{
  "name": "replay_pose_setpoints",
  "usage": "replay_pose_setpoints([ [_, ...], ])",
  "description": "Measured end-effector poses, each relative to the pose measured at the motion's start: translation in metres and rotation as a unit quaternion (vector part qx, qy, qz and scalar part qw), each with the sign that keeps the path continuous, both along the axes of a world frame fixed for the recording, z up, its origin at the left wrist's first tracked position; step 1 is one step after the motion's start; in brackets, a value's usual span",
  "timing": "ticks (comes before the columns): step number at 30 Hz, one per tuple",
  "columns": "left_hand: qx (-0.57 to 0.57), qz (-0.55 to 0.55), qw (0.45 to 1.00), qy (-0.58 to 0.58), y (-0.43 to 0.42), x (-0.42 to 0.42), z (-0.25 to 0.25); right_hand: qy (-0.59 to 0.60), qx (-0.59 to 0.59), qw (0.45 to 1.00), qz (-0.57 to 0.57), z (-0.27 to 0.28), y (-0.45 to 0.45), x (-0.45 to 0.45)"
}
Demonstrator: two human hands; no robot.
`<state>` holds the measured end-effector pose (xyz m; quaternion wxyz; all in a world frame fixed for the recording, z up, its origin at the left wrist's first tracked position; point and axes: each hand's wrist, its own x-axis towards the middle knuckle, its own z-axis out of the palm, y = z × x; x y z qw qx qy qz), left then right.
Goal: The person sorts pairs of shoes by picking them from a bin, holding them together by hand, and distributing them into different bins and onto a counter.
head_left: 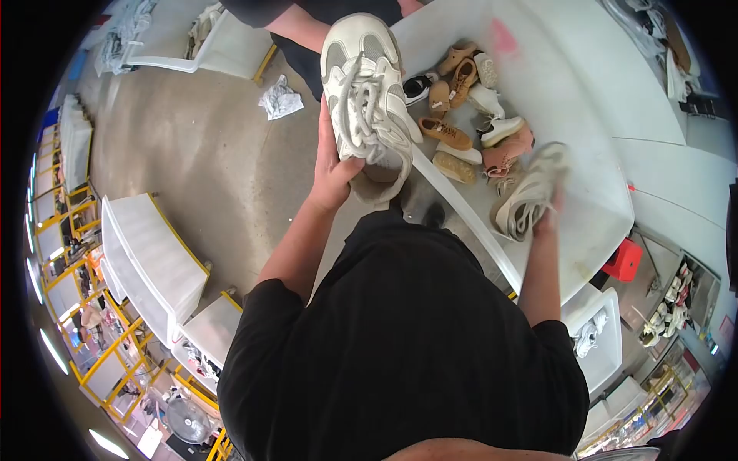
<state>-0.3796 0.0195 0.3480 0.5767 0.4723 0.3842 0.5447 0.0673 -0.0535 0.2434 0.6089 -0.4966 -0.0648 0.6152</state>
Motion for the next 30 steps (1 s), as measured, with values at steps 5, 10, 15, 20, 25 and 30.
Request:
replay_pose_setpoints([
  [5,-0.033,0.001,0.998,-0.044,-0.039,0.04,0.022,0.115,-0.039,0.992,0.039,-0.065,-0.028,-0.027],
  [10,-0.046,0.044,0.993,-0.099,-0.084,0.078,0.025,0.221,0.063,0.966,0.12,0.013,-0.039,-0.054],
  [15,-0.039,0.06,0.993,-0.093,-0.122,0.103,0.032,0.185,0.008,0.972,0.148,0.067,-0.048,-0.067],
  [20,0.055,0.057,0.997,0.019,-0.154,0.125,0.059,0.02,0.131,0.974,0.185,0.142,-0.041,-0.087],
  [25,0.188,0.074,0.966,0.159,-0.177,0.115,0.064,-0.05,0.247,0.958,0.14,0.18,-0.056,-0.111],
  [30,0.2,0.066,0.963,0.17,-0.201,0.105,0.087,-0.027,0.267,0.951,0.154,0.196,-0.07,-0.121],
])
